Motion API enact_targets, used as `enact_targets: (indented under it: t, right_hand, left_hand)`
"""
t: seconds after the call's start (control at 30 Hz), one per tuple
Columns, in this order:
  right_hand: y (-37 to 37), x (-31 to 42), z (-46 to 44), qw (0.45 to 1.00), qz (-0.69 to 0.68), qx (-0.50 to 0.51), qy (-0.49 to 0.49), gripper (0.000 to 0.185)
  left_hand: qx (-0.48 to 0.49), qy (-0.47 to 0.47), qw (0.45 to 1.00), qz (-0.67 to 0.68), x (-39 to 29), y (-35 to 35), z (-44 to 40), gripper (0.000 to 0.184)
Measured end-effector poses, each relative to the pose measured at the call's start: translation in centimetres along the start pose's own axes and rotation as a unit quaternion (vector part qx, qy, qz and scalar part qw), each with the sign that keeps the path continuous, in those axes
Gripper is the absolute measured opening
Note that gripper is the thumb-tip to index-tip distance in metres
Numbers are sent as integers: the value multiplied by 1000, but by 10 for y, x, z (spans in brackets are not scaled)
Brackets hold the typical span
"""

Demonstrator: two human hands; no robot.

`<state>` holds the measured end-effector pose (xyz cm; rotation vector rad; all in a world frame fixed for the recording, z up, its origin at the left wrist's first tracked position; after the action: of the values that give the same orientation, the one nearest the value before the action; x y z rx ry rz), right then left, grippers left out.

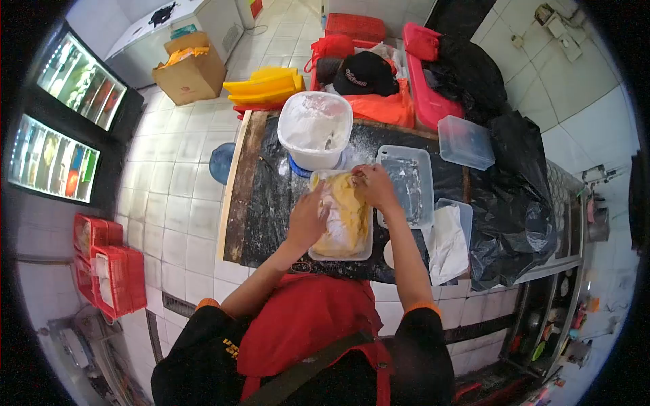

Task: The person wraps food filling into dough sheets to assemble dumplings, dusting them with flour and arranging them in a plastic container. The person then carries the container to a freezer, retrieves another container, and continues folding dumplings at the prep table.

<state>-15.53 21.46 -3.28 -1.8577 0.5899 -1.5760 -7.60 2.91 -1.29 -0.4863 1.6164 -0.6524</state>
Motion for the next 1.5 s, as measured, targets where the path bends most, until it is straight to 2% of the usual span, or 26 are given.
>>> enact_targets:
  t: [0.07, 0.2, 0.27, 0.3, 0.4, 0.43, 0.5, 0.57, 0.6, 0.63, 0.67, 0.7, 0.73, 0.8, 0.87, 0.9, 0.97, 1.03, 1.07, 1.13, 1.17, 1.23, 1.33, 1.43, 1.47, 1.5]
  right_hand:
    - [-2, 7, -1, 997, 68, 13, 29, 29]
    - [0, 13, 2, 994, 103, -39, 5, 29]
    - [8, 7, 0, 995, 92, 0, 43, 27]
    - [20, -1, -4, 994, 110, -2, 11, 28]
    - [7, 12, 7, 994, 104, -30, -34, 30]
    - [-6, 14, 16, 993, 110, -44, -17, 30]
    - [-64, 33, 46, 973, -19, -224, -58, 30]
    - [-125, 22, 93, 955, 54, -292, -12, 31]
    - [-152, -11, 128, 930, 77, -356, 48, 30]
    - [-181, -39, 160, 908, 67, -387, 145, 29]
    - [-196, -67, 200, 882, 126, -414, 187, 24]
    - [-202, -110, 231, 874, 169, -362, 277, 24]
    - [-208, -135, 257, 854, 194, -372, 308, 27]
    - [-203, -173, 289, 830, 263, -367, 327, 33]
    - [-181, -222, 304, 812, 356, -288, 361, 42]
    - [-184, -224, 305, 809, 369, -272, 368, 45]
    - [-192, -242, 308, 856, 267, -213, 389, 40]
    - [-231, -160, 296, 876, 145, -282, 364, 34]
    - [-246, -109, 285, 880, 98, -332, 327, 24]
    - [-252, -53, 260, 903, -50, -337, 264, 28]
    - [-250, -27, 247, 906, -54, -331, 259, 28]
    - [-240, 36, 216, 919, -156, -341, 122, 38]
    - [-177, 64, 172, 878, -376, -271, 118, 46]
    - [-83, 36, 135, 929, -271, -211, 139, 50]
    - [-61, 44, 129, 955, -190, -197, 119, 50]
    - [-26, 32, 124, 964, -183, -161, 109, 52]
  left_hand:
    - [-54, 217, 969, -108, -37, 6, -7, 74]
    - [-17, 212, 964, -163, -42, 22, -28, 73]
    - [108, 115, 969, -192, -9, 42, -37, 68]
    - [161, 99, 961, -200, 7, 51, -36, 73]
    - [227, 104, 954, -164, -9, 50, -30, 74]
    - [195, 132, 957, -168, -11, 46, -30, 77]
    - [166, 172, 956, -168, -11, 37, -30, 80]
    - [92, 218, 966, -107, -19, 11, -22, 72]
    - [96, 225, 964, -103, -21, 5, -14, 72]
    - [56, 193, 976, -80, -19, -14, -9, 67]
    - [17, 160, 985, -57, -14, -33, -2, 61]
    - [19, 164, 985, -55, -12, -42, 5, 61]
    - [19, 148, 988, -30, -6, -51, 10, 58]
    - [18, 125, 992, -8, 7, -60, 16, 54]
    - [-4, 64, 998, 21, 35, -71, 23, 48]
    - [-12, 61, 998, 16, 40, -75, 22, 48]
    - [-30, 69, 997, 11, 45, -85, 23, 46]
    - [-43, 72, 996, 6, 36, -97, 21, 45]
    - [-43, 81, 996, 4, 30, -100, 21, 44]
    - [-58, 66, 996, -2, 28, -102, 23, 42]
    - [-51, 73, 996, 6, 27, -99, 23, 42]
    - [-50, 115, 992, 20, 6, -98, 23, 39]
    - [-89, 133, 984, 77, -15, -108, 26, 37]
    - [-141, 120, 974, 129, -31, -123, 29, 39]
    - [-147, 118, 974, 129, -31, -120, 29, 39]
    - [-122, 175, 974, 77, -43, -111, 28, 44]
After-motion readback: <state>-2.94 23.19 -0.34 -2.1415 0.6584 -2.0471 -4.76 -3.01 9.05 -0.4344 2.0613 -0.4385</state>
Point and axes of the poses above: each hand's wrist, its own z-axis away from the middle knuckle, its own y-axis out of the palm, x = y × z, the point moved 10 cm from there along -z, towards the middle knuckle, and after that the axes turned 6 degrees about y, right-handed, at the moved point
